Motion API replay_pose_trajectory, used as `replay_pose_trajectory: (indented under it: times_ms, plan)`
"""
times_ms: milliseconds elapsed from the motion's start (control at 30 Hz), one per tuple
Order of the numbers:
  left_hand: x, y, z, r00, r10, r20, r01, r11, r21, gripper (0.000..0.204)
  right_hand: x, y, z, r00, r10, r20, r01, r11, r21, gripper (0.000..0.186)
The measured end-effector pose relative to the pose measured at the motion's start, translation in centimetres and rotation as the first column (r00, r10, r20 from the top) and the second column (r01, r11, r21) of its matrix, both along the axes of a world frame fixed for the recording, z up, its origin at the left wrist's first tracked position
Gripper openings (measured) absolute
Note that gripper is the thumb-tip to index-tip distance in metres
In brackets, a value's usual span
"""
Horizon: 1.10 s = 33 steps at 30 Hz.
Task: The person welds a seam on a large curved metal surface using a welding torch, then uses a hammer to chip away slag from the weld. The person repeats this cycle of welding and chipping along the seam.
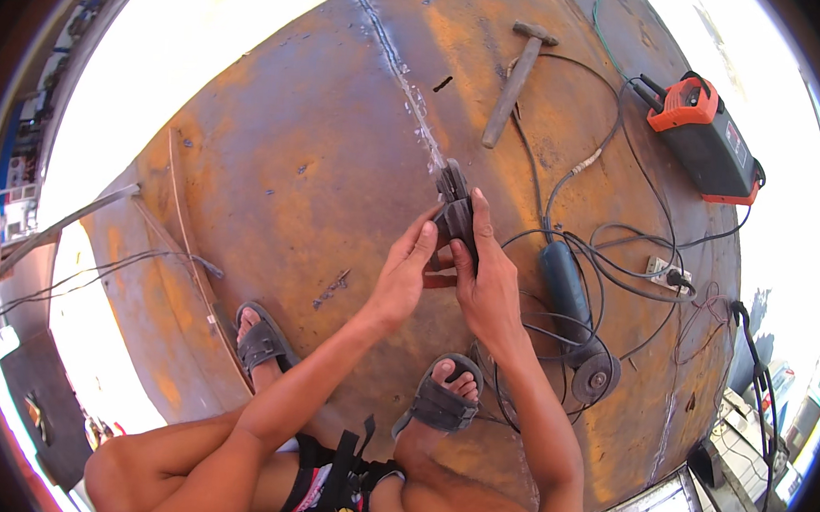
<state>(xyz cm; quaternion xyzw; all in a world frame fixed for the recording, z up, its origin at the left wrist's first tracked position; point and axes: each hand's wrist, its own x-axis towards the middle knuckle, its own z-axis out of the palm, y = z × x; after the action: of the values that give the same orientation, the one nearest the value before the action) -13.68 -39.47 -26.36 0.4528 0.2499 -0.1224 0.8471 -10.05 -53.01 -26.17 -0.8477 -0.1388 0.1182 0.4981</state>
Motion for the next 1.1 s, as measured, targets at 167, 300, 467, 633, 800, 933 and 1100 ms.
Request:
replay_pose_trajectory:
  times_ms: [167,300,467,633,800,933,1100]
  plan:
    - [0.4,0.6,0.1,1.0,-0.007,-0.008,0.007,1.0,0.02,0.061,0.2,0.6,-0.4,1.0,-0.008,0.015,0.008,1.0,0.002,0.07]
    - [0.4,0.7,0.0,1.0,-0.022,-0.02,0.022,1.0,0.015,0.061,0.2,0.6,-0.6,1.0,-0.01,0.023,0.01,1.0,0.001,0.07]
    - [0.3,0.7,-0.3,0.999,-0.023,-0.025,0.023,1.0,0.01,0.061,0.1,0.6,-0.8,1.0,-0.014,0.007,0.014,1.0,-0.006,0.07]
    - [0.1,0.5,-0.1,0.999,-0.025,-0.048,0.026,0.999,0.023,0.061,-0.1,0.5,-0.5,1.0,-0.016,-0.003,0.015,1.0,-0.007,0.069]
    - [-0.3,0.1,-0.2,0.998,-0.013,-0.064,0.012,1.0,-0.01,0.059,-0.4,0.3,-0.4,1.0,-0.018,0.017,0.018,0.999,-0.027,0.069]
    - [-0.9,0.1,-0.8,0.999,-0.014,-0.035,0.013,1.0,-0.023,0.056,-0.8,0.3,-0.1,1.0,-0.018,-0.016,0.018,0.999,-0.043,0.068]
    - [-0.9,0.0,-0.6,1.0,-0.018,-0.012,0.017,0.999,-0.039,0.05,-1.0,0.3,-0.1,0.999,-0.041,-0.002,0.041,0.998,-0.045,0.065]
